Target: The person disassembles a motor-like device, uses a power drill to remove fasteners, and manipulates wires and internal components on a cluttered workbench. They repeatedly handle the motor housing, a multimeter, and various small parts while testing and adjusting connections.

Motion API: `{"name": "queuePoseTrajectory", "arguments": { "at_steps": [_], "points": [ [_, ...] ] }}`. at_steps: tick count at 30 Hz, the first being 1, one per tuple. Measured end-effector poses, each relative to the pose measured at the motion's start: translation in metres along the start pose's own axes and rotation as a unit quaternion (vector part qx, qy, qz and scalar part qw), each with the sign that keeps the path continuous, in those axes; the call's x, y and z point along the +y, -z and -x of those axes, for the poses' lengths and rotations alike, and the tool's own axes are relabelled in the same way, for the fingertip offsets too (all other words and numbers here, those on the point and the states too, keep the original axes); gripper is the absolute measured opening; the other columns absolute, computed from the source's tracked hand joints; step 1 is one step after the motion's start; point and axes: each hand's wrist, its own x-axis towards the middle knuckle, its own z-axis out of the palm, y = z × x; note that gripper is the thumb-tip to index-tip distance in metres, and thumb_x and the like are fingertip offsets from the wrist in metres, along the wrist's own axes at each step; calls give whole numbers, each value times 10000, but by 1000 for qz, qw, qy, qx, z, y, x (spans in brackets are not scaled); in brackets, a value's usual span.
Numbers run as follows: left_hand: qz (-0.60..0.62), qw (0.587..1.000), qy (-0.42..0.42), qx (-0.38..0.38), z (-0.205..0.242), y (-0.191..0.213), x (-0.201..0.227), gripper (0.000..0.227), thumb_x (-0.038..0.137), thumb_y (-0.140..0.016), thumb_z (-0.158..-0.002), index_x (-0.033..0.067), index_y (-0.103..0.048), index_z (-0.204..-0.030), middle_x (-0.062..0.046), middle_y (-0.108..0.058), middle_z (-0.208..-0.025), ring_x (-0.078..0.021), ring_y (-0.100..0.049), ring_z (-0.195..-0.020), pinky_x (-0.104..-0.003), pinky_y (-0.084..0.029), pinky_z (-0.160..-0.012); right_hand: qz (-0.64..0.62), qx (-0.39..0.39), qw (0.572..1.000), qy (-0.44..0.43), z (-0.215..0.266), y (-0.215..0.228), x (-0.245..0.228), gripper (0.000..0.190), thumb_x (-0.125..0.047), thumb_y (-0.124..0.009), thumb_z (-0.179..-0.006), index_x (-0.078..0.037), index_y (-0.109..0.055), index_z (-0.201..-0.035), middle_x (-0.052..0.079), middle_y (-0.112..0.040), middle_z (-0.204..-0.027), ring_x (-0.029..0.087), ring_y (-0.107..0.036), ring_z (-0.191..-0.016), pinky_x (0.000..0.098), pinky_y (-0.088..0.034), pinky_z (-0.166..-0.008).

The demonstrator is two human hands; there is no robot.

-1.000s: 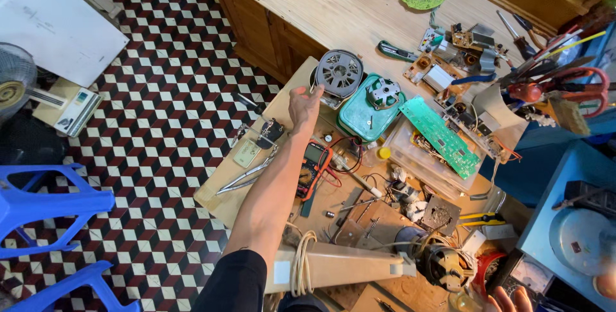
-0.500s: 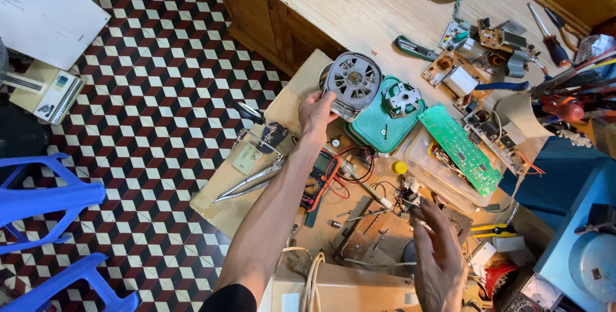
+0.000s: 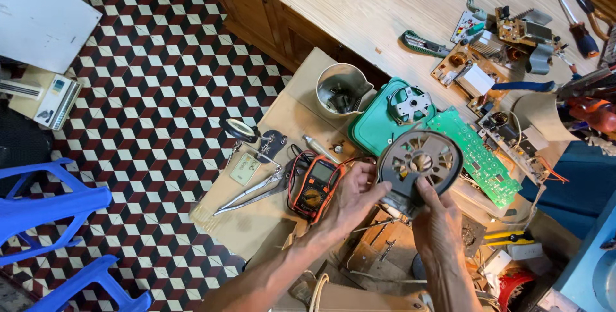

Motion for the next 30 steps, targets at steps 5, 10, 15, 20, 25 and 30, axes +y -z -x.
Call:
{"name": "queuePoseTrajectory", "arguments": {
  "at_steps": [5, 10, 15, 20, 25, 30],
  "points": [
    [-249, 967, 52, -3, -25, 52, 36, 453, 347, -702, -953, 104, -580, -1315, -106, -731, -1137, -190, -723, -1004, -343, -603, -811, -1, 38, 999, 0, 5, 11, 0, 324, -115, -678, -929, -29, -629, -1238, 80, -715, -1181, 174, -683, -1065, 379, -549, -941],
    [-576, 761, -281, 102, -150, 101, 43, 315, 126, -676, -902, 4, -628, -1189, -212, -712, -1066, -387, -707, -880, -466, -569, -735, 5, 19, 999, 43, -6, -6, 1, 329, -86, -711, -949, 6, -616, -1250, 96, -702, -1187, 172, -674, -1066, 365, -547, -974],
    [-772, 631, -70, -31, -242, 94, 7, 222, 15, -679, -799, 135, -780, -955, -149, -738, -975, -316, -722, -980, -427, -563, -840, 7, 12, 998, 56, 2, -18, -7, 382, -97, -706, -914, -20, -627, -1280, 75, -721, -1186, 152, -681, -1063, 340, -539, -969],
    [-794, 599, -102, -24, -265, 104, -21, 154, 106, -733, -790, 151, -775, -931, -114, -766, -918, -294, -737, -925, -418, -556, -797, 13, 35, 998, 50, 9, -10, -13, 353, -101, -702, -929, -18, -631, -1264, 79, -719, -1169, 157, -680, -1060, 344, -543, -959],
    [-803, 590, -84, -16, -274, 110, -27, 151, 156, -755, -805, 158, -782, -953, -115, -770, -933, -288, -744, -930, -412, -567, -787, 1, 40, 998, 49, 11, -5, -8, 346, -103, -707, -915, -13, -627, -1240, 88, -723, -1159, 164, -688, -1045, 346, -551, -946],
    [-811, 578, -96, -7, -270, 101, -14, 169, 165, -775, -777, 159, -791, -945, -108, -772, -920, -285, -744, -911, -403, -572, -770, 11, 52, 997, 50, 20, -1, -6, 330, -110, -717, -918, -6, -632, -1219, 97, -722, -1133, 170, -681, -1034, 352, -547, -940]
  ]
}}
